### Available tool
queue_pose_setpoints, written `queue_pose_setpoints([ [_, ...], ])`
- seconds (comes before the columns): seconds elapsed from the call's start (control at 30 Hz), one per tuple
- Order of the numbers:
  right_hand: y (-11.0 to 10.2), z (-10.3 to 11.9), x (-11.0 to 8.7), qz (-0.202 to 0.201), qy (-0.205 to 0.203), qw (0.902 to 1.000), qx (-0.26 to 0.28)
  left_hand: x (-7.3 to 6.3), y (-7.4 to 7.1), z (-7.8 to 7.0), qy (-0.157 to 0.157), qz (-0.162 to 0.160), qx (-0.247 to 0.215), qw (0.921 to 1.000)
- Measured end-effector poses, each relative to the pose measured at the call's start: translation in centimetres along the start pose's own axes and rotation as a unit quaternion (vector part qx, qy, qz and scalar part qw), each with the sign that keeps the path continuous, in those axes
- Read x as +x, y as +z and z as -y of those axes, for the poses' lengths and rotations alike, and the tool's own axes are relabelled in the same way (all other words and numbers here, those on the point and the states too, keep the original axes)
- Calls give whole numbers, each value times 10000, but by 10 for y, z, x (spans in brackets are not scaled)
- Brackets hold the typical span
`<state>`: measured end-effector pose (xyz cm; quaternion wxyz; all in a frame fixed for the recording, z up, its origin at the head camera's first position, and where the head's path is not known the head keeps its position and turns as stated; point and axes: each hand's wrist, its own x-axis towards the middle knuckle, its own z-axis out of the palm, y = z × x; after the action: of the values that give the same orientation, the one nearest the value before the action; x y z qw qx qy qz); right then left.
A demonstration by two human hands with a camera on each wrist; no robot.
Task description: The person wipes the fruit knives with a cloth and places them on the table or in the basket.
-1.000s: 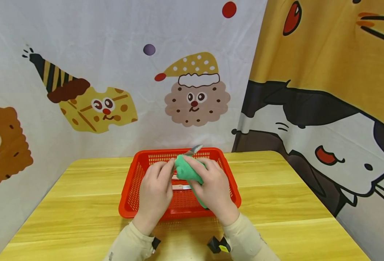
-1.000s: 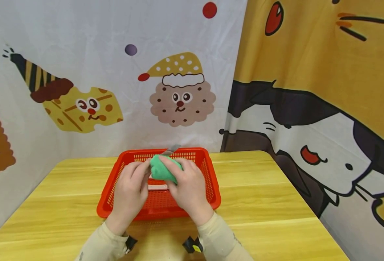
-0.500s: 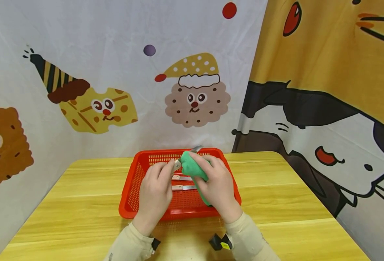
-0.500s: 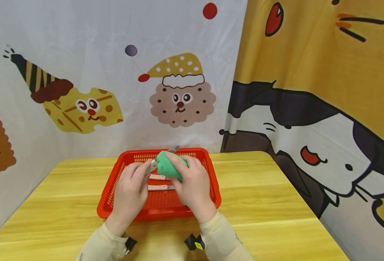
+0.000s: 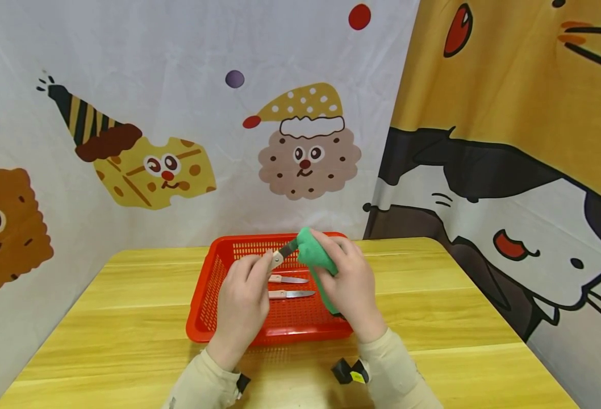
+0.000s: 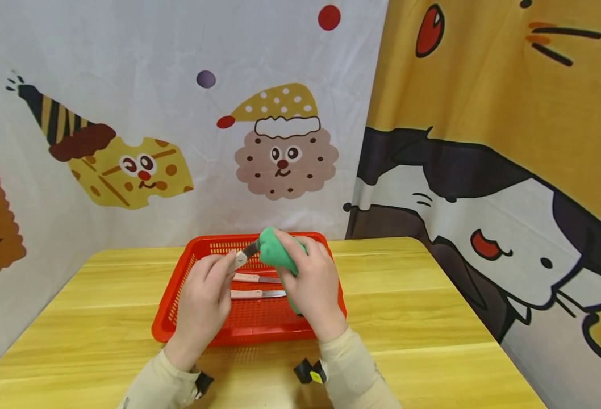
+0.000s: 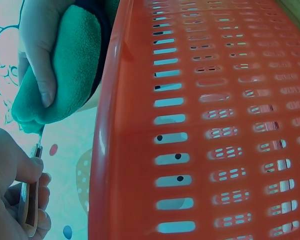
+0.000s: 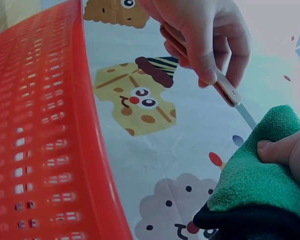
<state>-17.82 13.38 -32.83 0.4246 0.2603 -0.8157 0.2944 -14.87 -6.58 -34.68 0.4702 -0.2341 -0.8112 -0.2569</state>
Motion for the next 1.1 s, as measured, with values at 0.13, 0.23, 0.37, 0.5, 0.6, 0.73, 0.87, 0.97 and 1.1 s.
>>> queue_pose_setpoints([
  [0.13,-2,-3,1,-49,96,9999,-7,0,0,-1,-15,40,27,10000],
  [0.23,-4,-5,1,-66,140,9999,-19,-1,0,-1,-13,40,40,10000],
  [0.37,-4,-7,1,-66,184,9998,-56,-1,0,-1,-1,34,32,10000],
  [0.5,-4,-9,0,-86,242,9997,-62,-1,0,-1,-12,58,37,10000],
  [0.6,-5,-10,0,-120,305,9994,-60,0,-1,-1,-28,75,46,10000],
  [0.73,-6,-11,1,-124,408,9991,-68,0,-1,-1,-27,72,48,10000],
  [0.87,-8,-12,0,-103,501,9987,-64,0,-1,-1,-6,54,43,10000],
  [0.97,-9,-15,-1,-88,545,9985,-67,-1,0,0,-6,51,35,10000],
  [1.1,-12,-20,-2,-131,574,9982,-55,-1,0,1,-8,59,12,10000],
])
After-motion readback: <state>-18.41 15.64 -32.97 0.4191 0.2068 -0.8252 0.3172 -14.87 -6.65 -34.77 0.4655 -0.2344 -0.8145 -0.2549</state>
